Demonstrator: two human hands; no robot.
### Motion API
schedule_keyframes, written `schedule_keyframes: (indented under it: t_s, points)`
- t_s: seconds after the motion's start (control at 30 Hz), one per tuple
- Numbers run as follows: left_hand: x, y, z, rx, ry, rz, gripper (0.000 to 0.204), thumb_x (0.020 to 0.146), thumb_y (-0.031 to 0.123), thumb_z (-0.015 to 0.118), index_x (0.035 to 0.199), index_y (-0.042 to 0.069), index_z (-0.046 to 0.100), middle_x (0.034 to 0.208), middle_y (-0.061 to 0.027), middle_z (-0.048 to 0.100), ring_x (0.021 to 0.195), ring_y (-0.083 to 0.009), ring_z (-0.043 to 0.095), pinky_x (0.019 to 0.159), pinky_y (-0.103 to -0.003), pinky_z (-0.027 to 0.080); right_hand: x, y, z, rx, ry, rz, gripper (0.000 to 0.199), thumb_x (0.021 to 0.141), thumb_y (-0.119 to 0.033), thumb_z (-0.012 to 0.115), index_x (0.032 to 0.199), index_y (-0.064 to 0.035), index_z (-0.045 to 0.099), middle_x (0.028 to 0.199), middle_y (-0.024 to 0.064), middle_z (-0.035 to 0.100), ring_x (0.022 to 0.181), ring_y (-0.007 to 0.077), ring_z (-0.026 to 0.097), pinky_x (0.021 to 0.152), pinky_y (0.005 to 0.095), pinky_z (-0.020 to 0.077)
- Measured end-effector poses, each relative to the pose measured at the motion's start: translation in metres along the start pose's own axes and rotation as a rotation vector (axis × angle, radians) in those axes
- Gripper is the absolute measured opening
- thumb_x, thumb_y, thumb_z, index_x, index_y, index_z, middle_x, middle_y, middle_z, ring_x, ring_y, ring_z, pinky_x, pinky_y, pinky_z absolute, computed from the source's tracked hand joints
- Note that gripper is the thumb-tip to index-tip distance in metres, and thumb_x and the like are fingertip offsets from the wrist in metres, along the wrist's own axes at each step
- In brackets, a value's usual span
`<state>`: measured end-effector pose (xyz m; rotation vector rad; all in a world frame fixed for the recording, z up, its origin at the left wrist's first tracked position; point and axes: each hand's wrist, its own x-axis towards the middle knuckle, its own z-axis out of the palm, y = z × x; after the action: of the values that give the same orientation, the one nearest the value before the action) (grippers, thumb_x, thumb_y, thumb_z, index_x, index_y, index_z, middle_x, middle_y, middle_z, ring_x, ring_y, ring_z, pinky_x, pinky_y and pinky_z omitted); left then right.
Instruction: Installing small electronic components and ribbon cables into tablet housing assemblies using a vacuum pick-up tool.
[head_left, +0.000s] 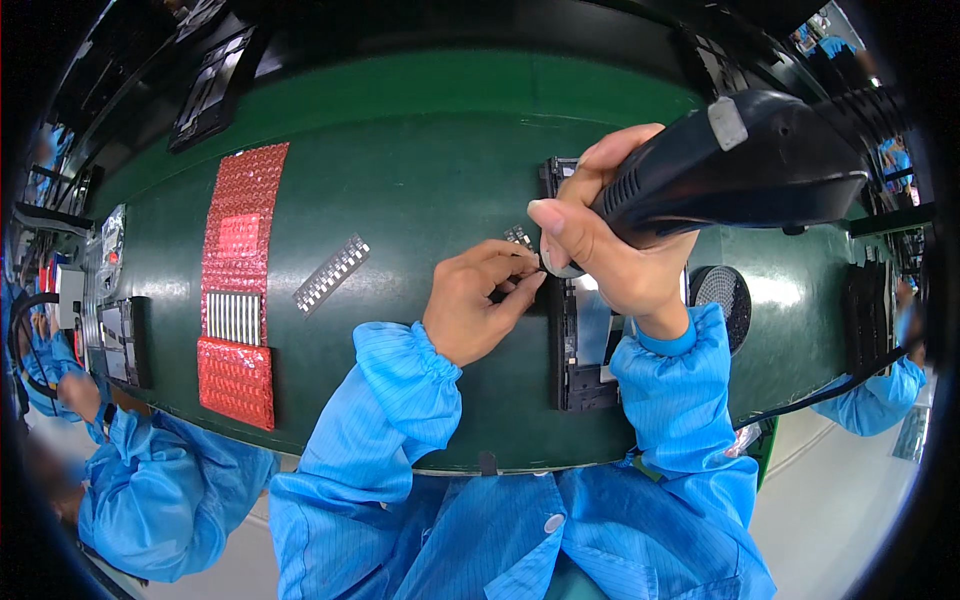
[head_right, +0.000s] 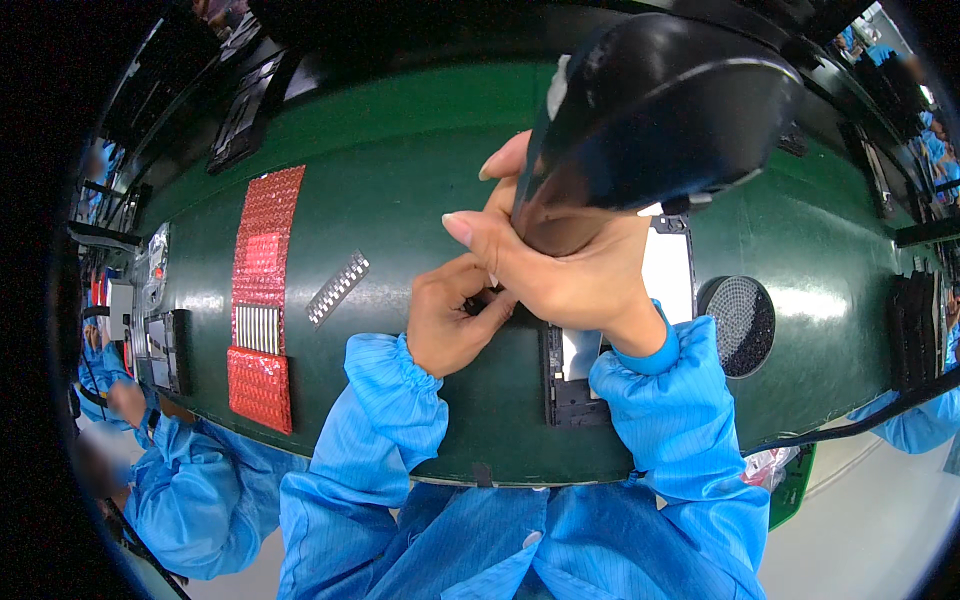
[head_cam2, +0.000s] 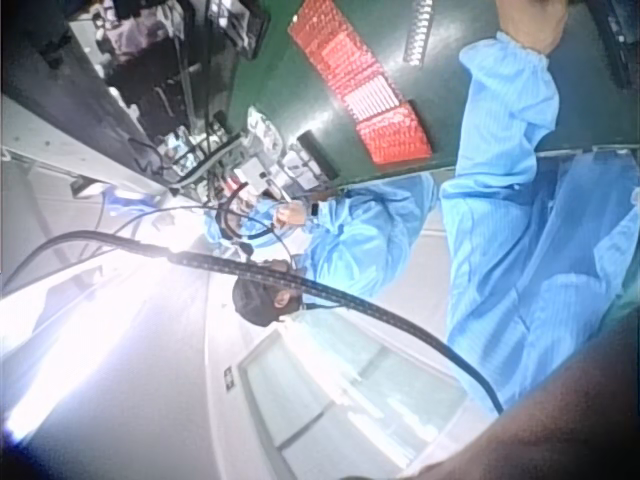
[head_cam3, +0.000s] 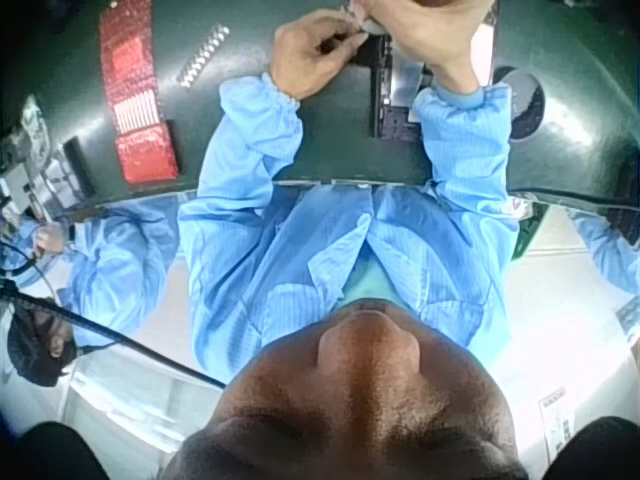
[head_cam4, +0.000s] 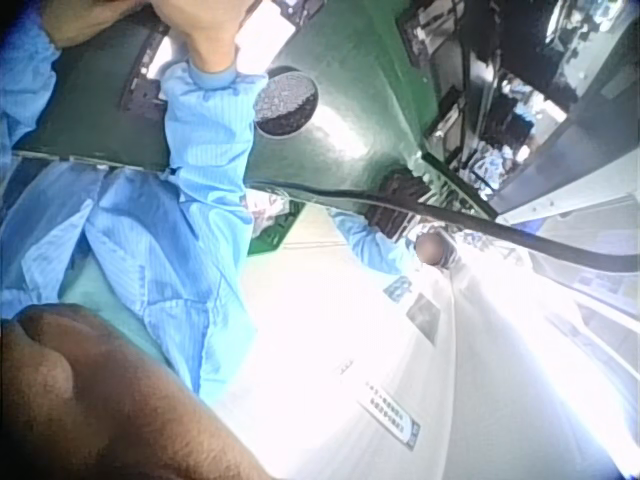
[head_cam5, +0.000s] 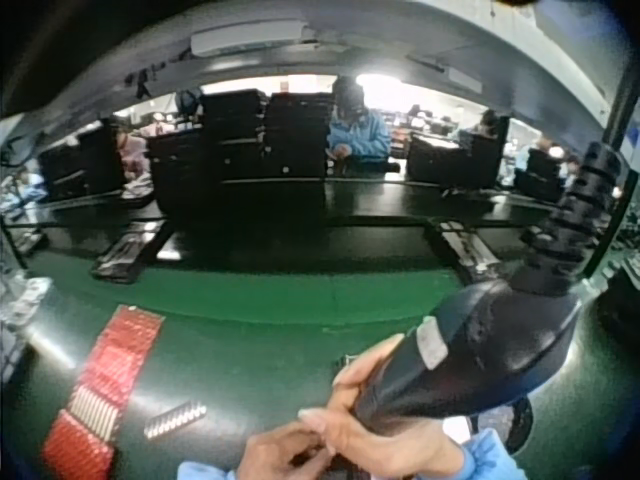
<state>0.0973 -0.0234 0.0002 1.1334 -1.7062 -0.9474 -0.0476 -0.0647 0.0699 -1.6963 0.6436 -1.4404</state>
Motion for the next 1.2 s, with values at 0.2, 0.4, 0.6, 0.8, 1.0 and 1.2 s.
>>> schedule_keyframes:
  t_s: [0.2, 0.4, 0.6, 0.8, 1.0, 1.2]
  points:
    - [0.001, -0.002, 0.002, -0.020, 0.018, -0.006, 0.013, 0.075, 0.002, 0.068, 0.087, -0.004, 0.065, 0.089, -0.0128, 0.065, 0.068, -0.0205, 0.064, 0.060, -0.028, 0.052, 0.001, 0.002, -0.001, 0.010, -0.021, -0.042, 0.038, 0.076, 0.010, 0.066, 0.103, -0.0008, 0.042, 0.060, 0.0082, 0.057, 0.051, 0.0116, 0.056, 0.049, 0.0239, 0.0474]
    - [0.001, -0.003, 0.003, -0.045, 0.020, -0.021, 0.014, 0.075, 0.002, 0.068, 0.088, -0.004, 0.065, 0.090, -0.0123, 0.065, 0.067, -0.0190, 0.064, 0.059, -0.027, 0.053, 0.000, 0.003, 0.001, 0.054, -0.011, -0.031, 0.038, 0.076, 0.010, 0.066, 0.103, -0.0009, 0.042, 0.060, 0.0087, 0.057, 0.051, 0.0126, 0.056, 0.049, 0.0251, 0.0480]
    - [0.005, -0.016, -0.006, -0.067, 0.200, -0.048, 0.014, 0.078, 0.000, 0.066, 0.091, -0.004, 0.066, 0.095, -0.0127, 0.064, 0.074, -0.0168, 0.066, 0.059, -0.025, 0.055, 0.011, 0.004, -0.018, 0.047, 0.139, -0.005, 0.034, 0.074, 0.008, 0.068, 0.101, 0.0021, 0.048, 0.060, 0.0074, 0.058, 0.048, 0.0120, 0.056, 0.046, 0.0238, 0.0453]
    - [0.008, -0.028, -0.018, -0.121, 0.331, -0.159, 0.014, 0.081, -0.001, 0.063, 0.093, -0.006, 0.065, 0.096, -0.0118, 0.064, 0.078, -0.0158, 0.066, 0.057, -0.023, 0.054, 0.014, 0.017, -0.022, 0.069, 0.217, 0.033, 0.029, 0.073, 0.005, 0.071, 0.096, 0.0046, 0.053, 0.058, 0.0052, 0.060, 0.047, 0.0088, 0.055, 0.043, 0.0196, 0.0418]
    - [0.007, -0.030, -0.018, -0.109, 0.339, -0.141, 0.014, 0.081, -0.001, 0.062, 0.094, -0.006, 0.065, 0.096, -0.0120, 0.064, 0.079, -0.0159, 0.066, 0.056, -0.022, 0.054, 0.015, 0.021, -0.020, 0.074, 0.210, 0.033, 0.028, 0.074, 0.004, 0.072, 0.095, 0.0044, 0.054, 0.058, 0.0053, 0.060, 0.046, 0.0089, 0.056, 0.042, 0.0198, 0.0415]
    - [0.010, -0.027, -0.018, -0.093, 0.357, -0.158, 0.016, 0.081, -0.002, 0.062, 0.096, -0.006, 0.065, 0.098, -0.0127, 0.064, 0.079, -0.0160, 0.066, 0.056, -0.022, 0.054, 0.015, 0.022, -0.020, 0.071, 0.219, 0.043, 0.027, 0.073, 0.004, 0.072, 0.094, 0.0041, 0.054, 0.057, 0.0053, 0.060, 0.045, 0.0091, 0.056, 0.042, 0.0200, 0.0414]
